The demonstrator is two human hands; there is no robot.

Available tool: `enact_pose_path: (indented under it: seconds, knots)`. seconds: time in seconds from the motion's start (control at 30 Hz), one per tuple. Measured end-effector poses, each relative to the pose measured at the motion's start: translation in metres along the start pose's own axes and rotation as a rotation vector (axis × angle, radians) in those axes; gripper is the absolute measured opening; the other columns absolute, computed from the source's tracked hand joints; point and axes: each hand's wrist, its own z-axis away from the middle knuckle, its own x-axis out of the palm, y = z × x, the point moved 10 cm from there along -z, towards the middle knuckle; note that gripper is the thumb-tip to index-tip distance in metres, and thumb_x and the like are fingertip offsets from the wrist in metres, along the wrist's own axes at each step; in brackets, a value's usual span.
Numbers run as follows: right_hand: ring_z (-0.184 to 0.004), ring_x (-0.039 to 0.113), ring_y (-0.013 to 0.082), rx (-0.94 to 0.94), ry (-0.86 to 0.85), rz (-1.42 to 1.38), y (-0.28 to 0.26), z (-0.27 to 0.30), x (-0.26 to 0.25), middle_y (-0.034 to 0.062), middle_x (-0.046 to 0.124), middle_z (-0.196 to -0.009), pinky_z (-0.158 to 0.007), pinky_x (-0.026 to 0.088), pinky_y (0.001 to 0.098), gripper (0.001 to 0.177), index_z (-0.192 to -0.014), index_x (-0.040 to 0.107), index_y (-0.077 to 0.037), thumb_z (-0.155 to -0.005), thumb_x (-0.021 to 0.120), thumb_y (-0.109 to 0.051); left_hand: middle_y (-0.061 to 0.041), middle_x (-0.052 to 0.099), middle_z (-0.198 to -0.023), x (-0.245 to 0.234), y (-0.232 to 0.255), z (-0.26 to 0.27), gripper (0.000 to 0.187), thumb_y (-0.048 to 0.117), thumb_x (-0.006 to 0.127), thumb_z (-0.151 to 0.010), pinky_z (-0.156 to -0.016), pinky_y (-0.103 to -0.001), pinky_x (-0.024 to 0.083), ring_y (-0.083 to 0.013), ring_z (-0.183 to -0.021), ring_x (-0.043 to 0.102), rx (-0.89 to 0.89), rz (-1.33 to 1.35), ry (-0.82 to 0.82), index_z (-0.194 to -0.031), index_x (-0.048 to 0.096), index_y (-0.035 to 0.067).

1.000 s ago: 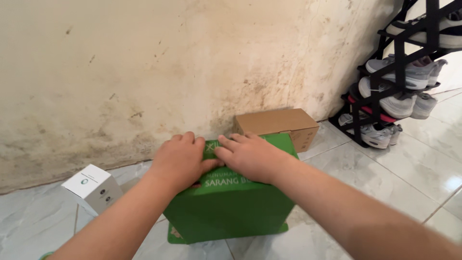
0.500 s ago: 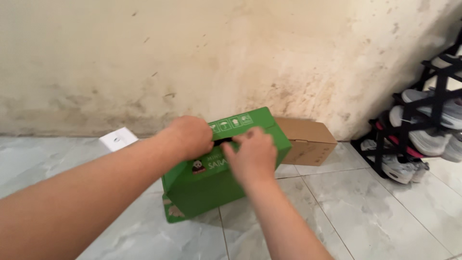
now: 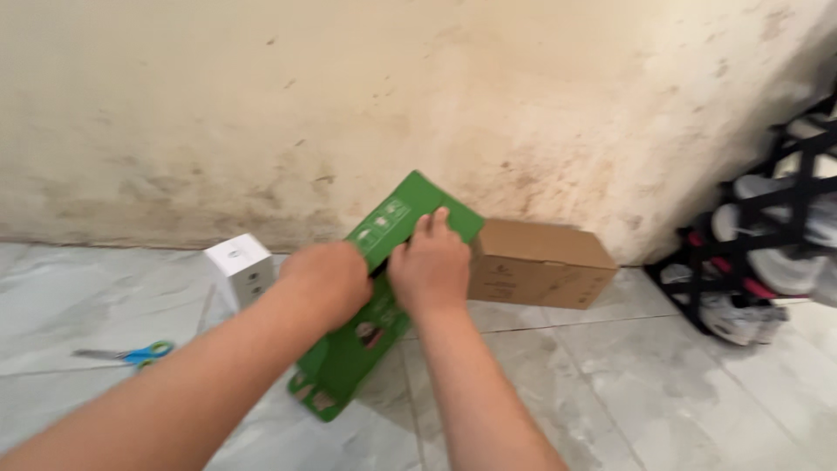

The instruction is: The person sits on the floor and uses scissors to cut the packing tape on cardboard boxes, then opens the flaps and presses the boxes flat on the floor. They flatten one box, set it aside, and begin cutting the tape on a green box.

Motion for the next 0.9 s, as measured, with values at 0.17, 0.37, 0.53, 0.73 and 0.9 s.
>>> enact_pose_path:
  seconds: [0.17,0.37,0.53,0.73,0.9]
  knots:
    - [-0.132,0.042,0.0436,-0.1,-0.159,-0.209,-0.016,0.01,0.013,0.0248,0.04,-0.156,-0.107,0.034,0.0527,0.072,-0.142,0.052,0.002,-0.083,0.064,-0.036,-0.021,0.074,-0.102,-0.009,-0.029,-0.011,0.052,0.052,0.074,-0.074,-0.087,-0.047,0.058,-0.0366,-0.099,0.072,0.091,0.114,-0.028,-0.098,0.077,0.006]
    - [-0.149,0.024,0.0469,-0.279,-0.196,-0.251,-0.079,0.054,0.047,0.0293,0.033,-0.159,-0.118,0.023,0.0503,0.073,-0.148,0.044,0.007,-0.093,0.061,-0.037,-0.026,0.072,-0.105,-0.006,-0.085,-0.041,0.06,0.059,0.067,-0.083,-0.089,-0.047,0.056,-0.0402,-0.102,0.07,0.04,0.303,0.051,-0.102,0.076,0.004]
    - [-0.15,0.03,0.0403,0.042,-0.243,-0.198,-0.035,0.011,0.059,0.0222,0.038,-0.159,-0.122,0.025,0.0458,0.067,-0.146,0.05,0.001,-0.087,0.058,-0.031,-0.026,0.071,-0.11,0.02,-0.075,-0.059,0.065,0.061,0.061,-0.088,-0.093,-0.048,0.054,-0.041,-0.107,0.069,0.062,0.415,-0.023,-0.109,0.074,0.001]
    - [-0.141,0.037,0.0419,0.028,-0.087,0.008,-0.066,-0.009,0.021,0.0237,0.045,-0.15,-0.11,0.019,0.0651,0.059,-0.133,0.064,-0.007,-0.081,0.066,-0.034,-0.027,0.065,-0.126,0.017,-0.104,-0.059,0.069,0.058,0.046,-0.1,-0.099,-0.05,0.047,-0.0432,-0.12,0.059,0.021,0.657,0.189,-0.133,0.057,-0.001]
    - [-0.136,0.047,0.0461,-0.281,0.024,-0.272,-0.184,-0.013,0.013,0.0252,0.051,-0.145,-0.113,0.038,0.0521,0.051,-0.124,0.066,-0.002,-0.081,0.071,-0.029,-0.028,0.062,-0.129,-0.007,-0.194,-0.032,0.065,0.048,0.045,-0.1,-0.102,-0.049,0.044,-0.0437,-0.123,0.056,-0.05,0.747,0.473,-0.149,0.046,0.004]
